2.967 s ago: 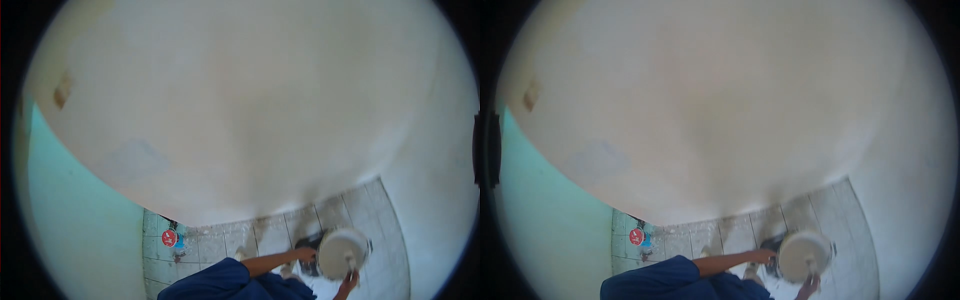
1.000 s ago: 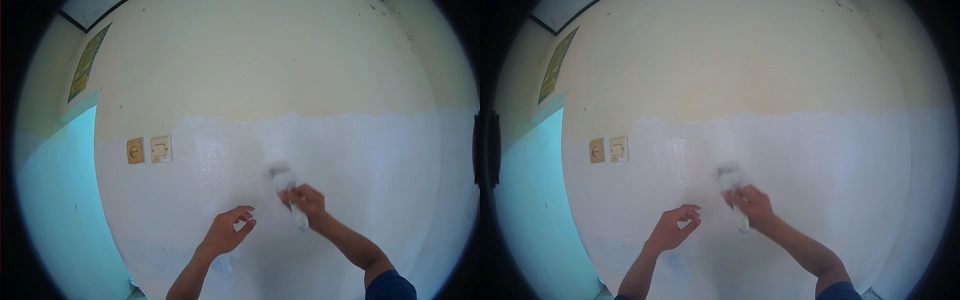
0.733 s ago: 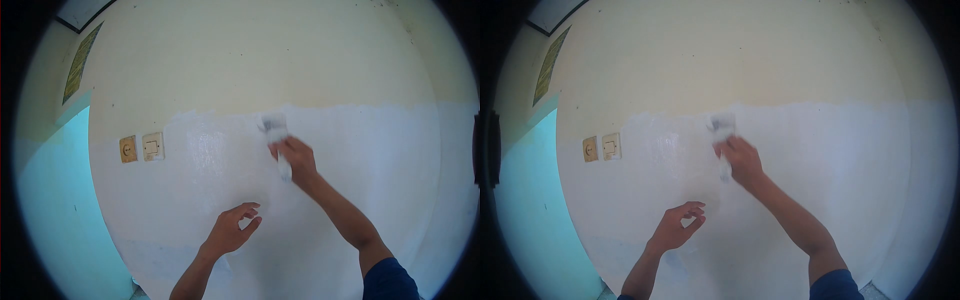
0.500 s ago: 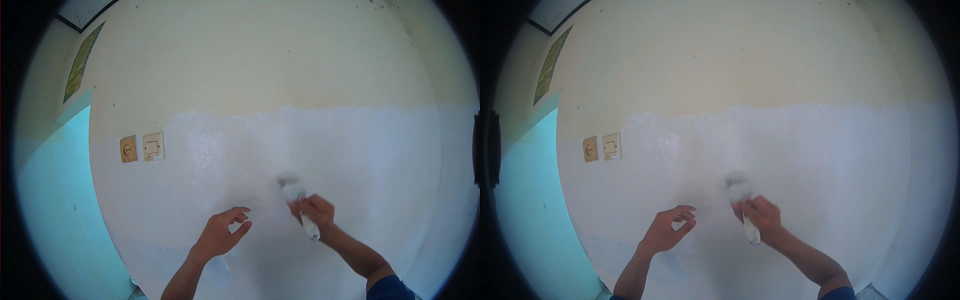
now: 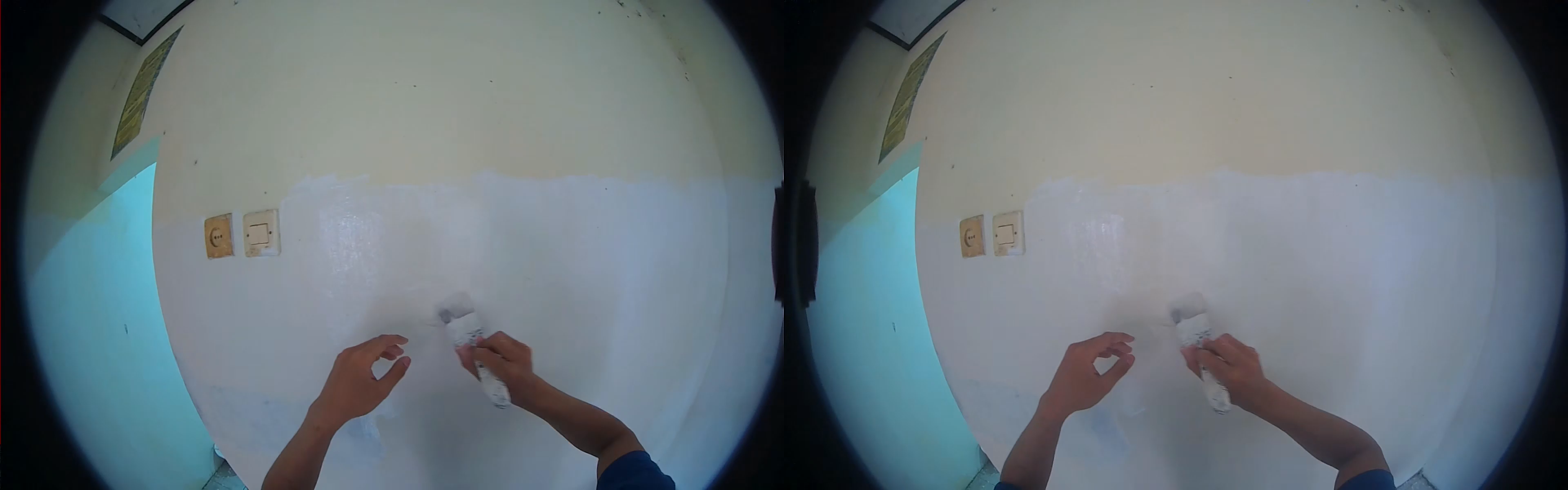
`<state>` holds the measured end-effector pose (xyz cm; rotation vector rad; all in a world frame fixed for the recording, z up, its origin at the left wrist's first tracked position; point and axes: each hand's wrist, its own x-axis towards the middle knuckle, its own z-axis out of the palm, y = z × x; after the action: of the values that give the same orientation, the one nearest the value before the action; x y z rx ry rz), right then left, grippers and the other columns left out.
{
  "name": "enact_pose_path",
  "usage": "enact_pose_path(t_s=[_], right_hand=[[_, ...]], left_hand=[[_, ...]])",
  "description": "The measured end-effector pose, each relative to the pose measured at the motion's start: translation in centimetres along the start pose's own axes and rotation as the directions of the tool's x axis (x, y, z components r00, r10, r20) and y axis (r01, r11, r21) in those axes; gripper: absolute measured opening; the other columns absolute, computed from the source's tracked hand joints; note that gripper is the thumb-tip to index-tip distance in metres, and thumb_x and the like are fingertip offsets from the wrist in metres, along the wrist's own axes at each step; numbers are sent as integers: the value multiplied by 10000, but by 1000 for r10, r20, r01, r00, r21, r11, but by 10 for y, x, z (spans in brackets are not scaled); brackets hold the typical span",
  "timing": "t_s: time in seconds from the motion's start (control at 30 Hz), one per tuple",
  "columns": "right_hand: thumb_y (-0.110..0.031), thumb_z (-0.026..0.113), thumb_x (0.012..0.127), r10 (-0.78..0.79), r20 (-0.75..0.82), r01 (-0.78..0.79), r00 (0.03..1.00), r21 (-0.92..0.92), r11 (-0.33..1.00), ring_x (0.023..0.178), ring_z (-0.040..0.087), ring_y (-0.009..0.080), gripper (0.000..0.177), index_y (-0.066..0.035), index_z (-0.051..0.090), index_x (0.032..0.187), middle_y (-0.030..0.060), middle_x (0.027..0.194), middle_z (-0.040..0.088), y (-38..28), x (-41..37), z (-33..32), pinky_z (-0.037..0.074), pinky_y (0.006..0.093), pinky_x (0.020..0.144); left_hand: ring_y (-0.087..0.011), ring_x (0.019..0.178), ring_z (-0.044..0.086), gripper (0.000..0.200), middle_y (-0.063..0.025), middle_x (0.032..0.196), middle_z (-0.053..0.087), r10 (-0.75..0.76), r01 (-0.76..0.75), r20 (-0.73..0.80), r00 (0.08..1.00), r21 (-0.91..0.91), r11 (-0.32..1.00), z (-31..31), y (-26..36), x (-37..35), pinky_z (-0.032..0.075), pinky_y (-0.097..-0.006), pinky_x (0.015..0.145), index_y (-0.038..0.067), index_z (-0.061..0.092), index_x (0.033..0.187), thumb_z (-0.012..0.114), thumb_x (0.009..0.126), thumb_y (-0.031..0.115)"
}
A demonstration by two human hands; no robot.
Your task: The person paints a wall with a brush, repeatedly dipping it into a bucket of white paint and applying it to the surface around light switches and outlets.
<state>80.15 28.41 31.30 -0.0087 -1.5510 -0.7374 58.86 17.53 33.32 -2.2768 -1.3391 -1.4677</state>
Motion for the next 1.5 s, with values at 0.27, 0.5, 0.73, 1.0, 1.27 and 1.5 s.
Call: enact_pose_path(t_s=[0.27,0.5,0.73,1.0,1.27,1.5], right_hand=[[-18,659,664,21,-37,-21,999,-3,1000,640,549,233,144,-77,565,757,63,720,512,34,116,41,452,329,541],[-26,721,684,178,120,-188,977,74,979,547,542,186,175,-77,555,666,57,646,515,-21,5,11,427,301,436],[49,732,670,-61,-179,69,982,34,997,509,467,183,185,-42,577,712,60,630,490,15,144,55,370,258,427],[-31,704,708,71,113,-74,991,16,997,528,508,175,149,-89,568,689,41,627,457,-35,29,40,421,295,443],[-25,674,694,-12,-71,10,997,-33,999,572,543,224,133,-84,581,768,76,693,499,35,140,43,418,316,483],[-49,722,702,131,200,-130,971,-18,991,519,525,159,169,-98,561,691,30,622,487,-39,-20,10,425,296,424]], left_hand=[[-172,861,653,255,-77,899,673,20,-20,-22,1000,-6,1000,3,2,1,501,-297,796,54,592,1083,625,832,89],[-180,877,657,262,-80,913,674,-19,20,-28,999,30,999,-17,-10,-17,507,-301,798,49,588,1083,631,828,93],[-185,868,658,246,-91,921,671,10,-12,-56,998,-42,999,-9,-8,-9,505,-303,811,43,600,1058,643,823,101],[-182,868,655,235,-88,912,671,5,-6,-63,998,-22,1000,-22,-13,-22,502,-304,790,40,605,1049,637,827,108],[-188,871,653,228,-85,916,672,50,-51,-14,999,-87,995,16,-1,2,503,-304,786,37,611,1041,639,834,129],[-184,847,654,202,-93,896,673,55,-57,-47,997,-41,998,6,-10,-15,507,-308,770,32,623,1012,638,830,119]])
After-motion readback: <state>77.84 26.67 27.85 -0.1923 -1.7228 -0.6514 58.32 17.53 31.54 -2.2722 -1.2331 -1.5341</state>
